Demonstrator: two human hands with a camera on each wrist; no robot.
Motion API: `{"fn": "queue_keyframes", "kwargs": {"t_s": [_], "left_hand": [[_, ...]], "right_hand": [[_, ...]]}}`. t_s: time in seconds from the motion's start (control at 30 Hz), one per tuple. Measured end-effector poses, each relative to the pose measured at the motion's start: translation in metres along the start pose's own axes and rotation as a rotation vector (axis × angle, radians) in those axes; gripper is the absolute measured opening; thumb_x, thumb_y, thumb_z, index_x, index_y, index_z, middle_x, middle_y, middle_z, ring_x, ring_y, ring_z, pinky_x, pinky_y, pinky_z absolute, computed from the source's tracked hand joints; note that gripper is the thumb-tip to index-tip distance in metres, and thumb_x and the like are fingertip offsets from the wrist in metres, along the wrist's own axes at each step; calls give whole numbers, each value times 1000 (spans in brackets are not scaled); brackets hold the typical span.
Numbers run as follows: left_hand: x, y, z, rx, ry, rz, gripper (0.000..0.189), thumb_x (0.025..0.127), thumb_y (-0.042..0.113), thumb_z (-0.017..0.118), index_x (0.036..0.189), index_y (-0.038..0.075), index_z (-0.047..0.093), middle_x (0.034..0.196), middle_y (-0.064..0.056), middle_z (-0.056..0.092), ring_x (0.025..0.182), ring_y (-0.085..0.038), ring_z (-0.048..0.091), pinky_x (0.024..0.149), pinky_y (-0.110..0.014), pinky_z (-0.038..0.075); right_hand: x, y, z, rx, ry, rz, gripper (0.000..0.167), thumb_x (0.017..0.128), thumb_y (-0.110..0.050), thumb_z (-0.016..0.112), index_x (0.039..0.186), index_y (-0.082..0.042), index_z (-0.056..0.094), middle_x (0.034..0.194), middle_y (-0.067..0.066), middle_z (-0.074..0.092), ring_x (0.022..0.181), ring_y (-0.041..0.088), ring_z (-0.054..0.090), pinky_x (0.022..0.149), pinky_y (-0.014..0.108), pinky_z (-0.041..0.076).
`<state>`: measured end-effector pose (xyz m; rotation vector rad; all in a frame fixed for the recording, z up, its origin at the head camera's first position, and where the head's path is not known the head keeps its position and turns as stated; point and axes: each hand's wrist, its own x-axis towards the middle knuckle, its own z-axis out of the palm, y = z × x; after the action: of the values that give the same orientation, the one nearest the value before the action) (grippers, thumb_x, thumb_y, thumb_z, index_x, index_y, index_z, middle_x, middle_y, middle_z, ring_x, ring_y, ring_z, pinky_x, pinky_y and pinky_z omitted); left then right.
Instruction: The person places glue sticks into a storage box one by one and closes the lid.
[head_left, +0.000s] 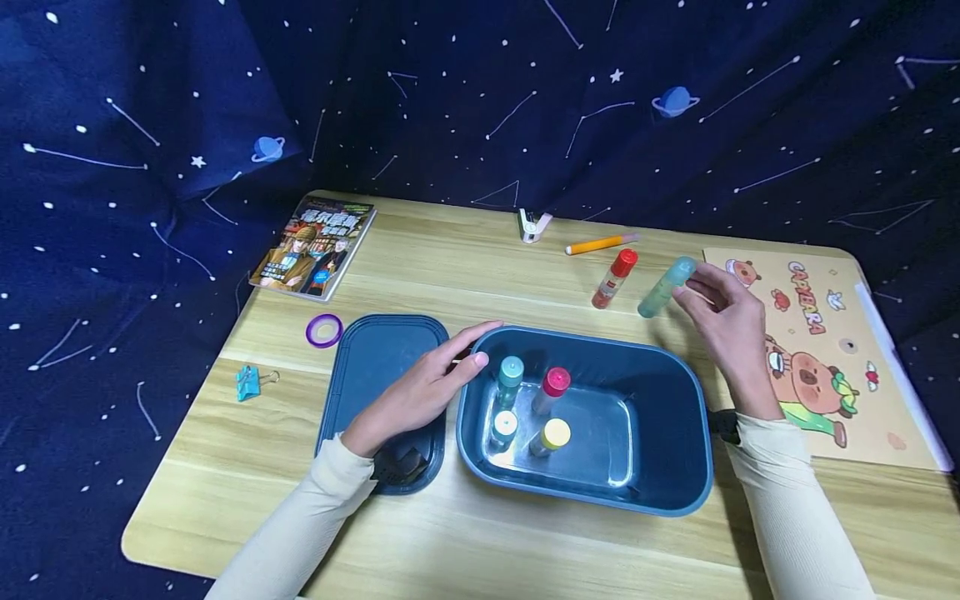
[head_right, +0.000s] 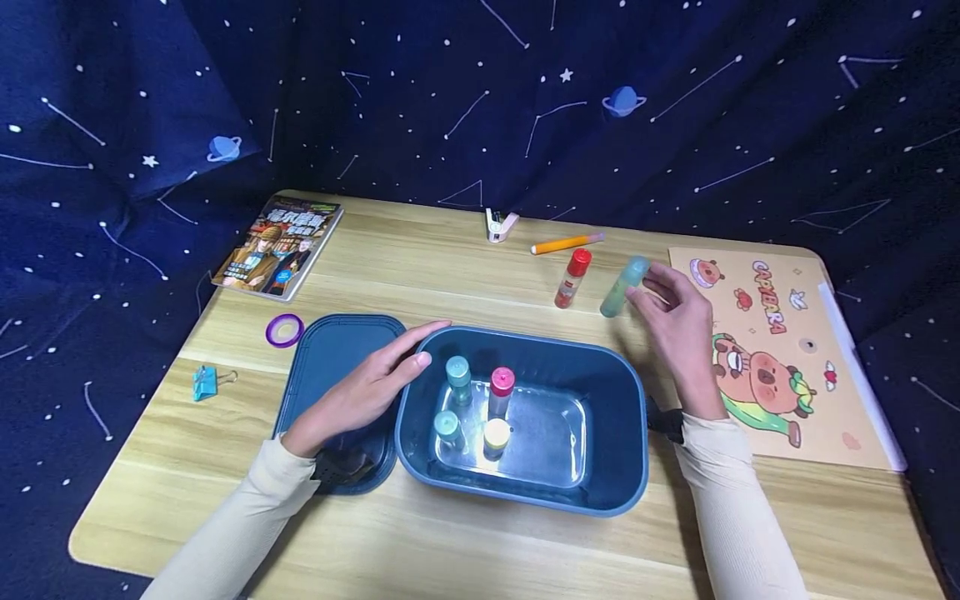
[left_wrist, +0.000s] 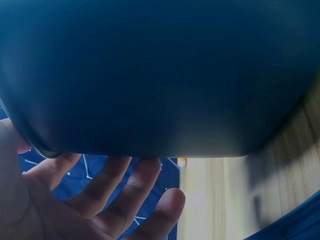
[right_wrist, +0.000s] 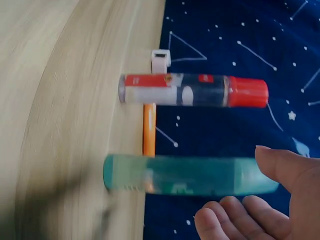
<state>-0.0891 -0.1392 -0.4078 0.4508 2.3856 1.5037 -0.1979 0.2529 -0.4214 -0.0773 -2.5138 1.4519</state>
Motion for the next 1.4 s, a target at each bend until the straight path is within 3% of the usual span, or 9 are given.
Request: {"fn": "queue_keyframes", "kwargs": {"t_s": [0.13,0.27,0.6,0.77,0.97,1.23,1.4], "left_hand": [[0,0,0,-1,0,1,49,112,40,41,160,36,37,167,7,38,157,-24,33,124,-61,29],[0,-1,0,2,1,4,48,112,40,41,160,37,37,167,7,38,157,-24,34,124,-60,30],[1,0,1,-6,3,5,48,112,39,41,160,35,38,167,7,38,155,-23,36,122,-58,35],[0,0,1,-9,4,11,48,112,38,42,160,34,38,166,6,39,154,-24,39,122,-58,35],[-1,0,1,-15,8,1,48,112,40,41,160,36,37,167,5,37,155,-26,37,122,-60,34],[-1,-2,2,-18,15,-5,48,112,42,40,159,39,37,168,5,36,155,-27,35,122,-61,33],[0,-2,3,-14,13,-4,48,112,42,40,160,38,37,168,4,36,155,-28,35,122,-62,33]], "right_hand": [[6,-2,9,45,13,-34,46,93,-9,76,136,0,64,103,-24,66,95,-15,64,85,3,50],[8,-5,13,5,37,-42,42,93,-8,76,133,1,66,93,-31,60,88,-15,62,82,2,49],[-4,-25,-8,-96,65,-78,42,95,-15,76,134,-6,68,100,-29,60,89,-18,59,82,1,47],[-18,-54,-29,-113,81,-107,39,94,-18,77,132,-12,70,101,-31,63,92,-17,62,84,1,48],[-46,-97,-51,-9,102,-217,37,89,-3,79,125,-8,73,100,-21,73,91,-7,71,83,4,52],[-88,-136,-62,116,-20,-365,45,80,18,77,123,8,70,120,1,77,98,7,74,87,11,56],[-108,-141,-59,14,-147,-366,52,80,16,79,128,-1,71,112,-10,76,97,-1,74,83,10,56]]}}
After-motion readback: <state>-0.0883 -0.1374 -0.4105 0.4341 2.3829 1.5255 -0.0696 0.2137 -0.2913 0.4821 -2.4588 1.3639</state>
